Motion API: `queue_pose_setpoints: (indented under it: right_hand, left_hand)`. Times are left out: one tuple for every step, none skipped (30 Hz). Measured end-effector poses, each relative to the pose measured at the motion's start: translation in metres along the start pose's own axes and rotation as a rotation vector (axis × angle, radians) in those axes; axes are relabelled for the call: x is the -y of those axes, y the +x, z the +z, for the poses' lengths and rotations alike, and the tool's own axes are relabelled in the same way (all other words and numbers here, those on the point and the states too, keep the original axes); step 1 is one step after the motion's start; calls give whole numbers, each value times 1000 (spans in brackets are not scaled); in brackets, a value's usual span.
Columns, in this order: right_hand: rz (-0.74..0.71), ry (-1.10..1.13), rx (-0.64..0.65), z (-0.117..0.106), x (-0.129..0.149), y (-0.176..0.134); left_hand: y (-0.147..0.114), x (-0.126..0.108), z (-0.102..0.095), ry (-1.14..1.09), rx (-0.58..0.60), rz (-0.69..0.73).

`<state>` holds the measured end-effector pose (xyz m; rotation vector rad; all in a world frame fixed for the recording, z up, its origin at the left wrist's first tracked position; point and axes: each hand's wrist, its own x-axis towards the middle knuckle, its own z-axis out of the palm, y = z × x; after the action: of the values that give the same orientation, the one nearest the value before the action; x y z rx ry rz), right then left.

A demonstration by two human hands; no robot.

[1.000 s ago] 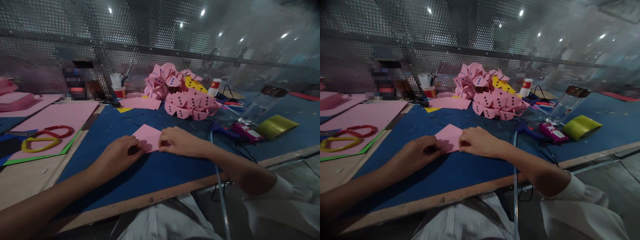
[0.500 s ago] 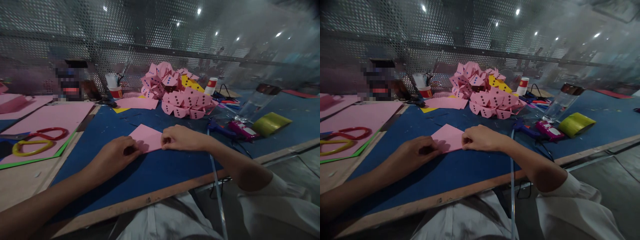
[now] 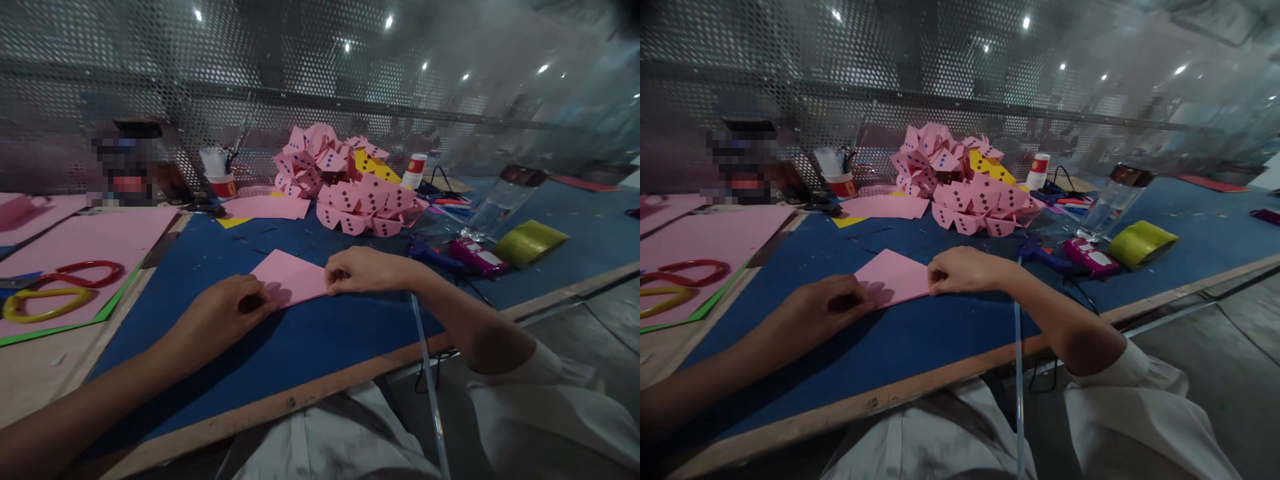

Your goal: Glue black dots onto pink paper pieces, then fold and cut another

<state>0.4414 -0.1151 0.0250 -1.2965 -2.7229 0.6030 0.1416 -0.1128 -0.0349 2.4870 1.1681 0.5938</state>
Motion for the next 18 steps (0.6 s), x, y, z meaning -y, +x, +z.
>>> queue_pose_setpoints:
  right_hand:
    - [9, -2, 6, -1, 0, -1]
    - [18, -4, 11, -2, -1, -1]
    - [27, -5, 16, -4, -1, -2]
    - [36, -5, 23, -5, -1, -3]
    - [42, -3, 31, -6, -2, -3]
    - [47, 1, 40, -8, -2, -4]
    - [51, 6, 50, -9, -3, -4]
    - [54, 12, 57, -10, -4, -5]
    - [55, 17, 62, -11, -6, -5]
    - [56, 21, 66, -12, -7, -5]
    - [56, 24, 71, -13, -8, -5]
    - [57, 25, 76, -13, -9, -5]
    - [57, 25, 81, -14, -9, -6]
    - [59, 25, 86, -14, -10, -6]
    - [62, 25, 90, -15, -10, -6]
    - [64, 29, 95, -15, -10, -7]
    - [62, 34, 102, -16, -10, -7]
    - [56, 42, 116, -17, -10, -8]
  left_hand:
    - [0, 0, 0, -3, -6, 4]
    - [0, 0, 1, -5, -14, 6]
    - [0, 0, 1, -5, -18, 4]
    - [0, 0, 1, -5, -19, 1]
    - [0, 0, 1, -7, -20, -1]
    - [1, 0, 1, -9, -18, -2]
    - [1, 0, 1, -10, -15, -3]
    - [1, 0, 1, -9, -13, -1]
    - [1, 0, 1, -6, -12, 0]
    - [1, 0, 1, -2, -12, 1]
    - [1, 0, 1, 3, -13, 1]
    - [1, 1, 1, 7, -12, 1]
    - [1, 1, 1, 10, -11, 3]
    - [1, 1, 1, 13, -8, 2]
    - [1, 2, 1, 15, -5, 1]
    - [1, 2, 1, 17, -4, -1]
    - [1, 2, 1, 17, -1, -3]
    - [1, 2, 2, 19, -1, -6]
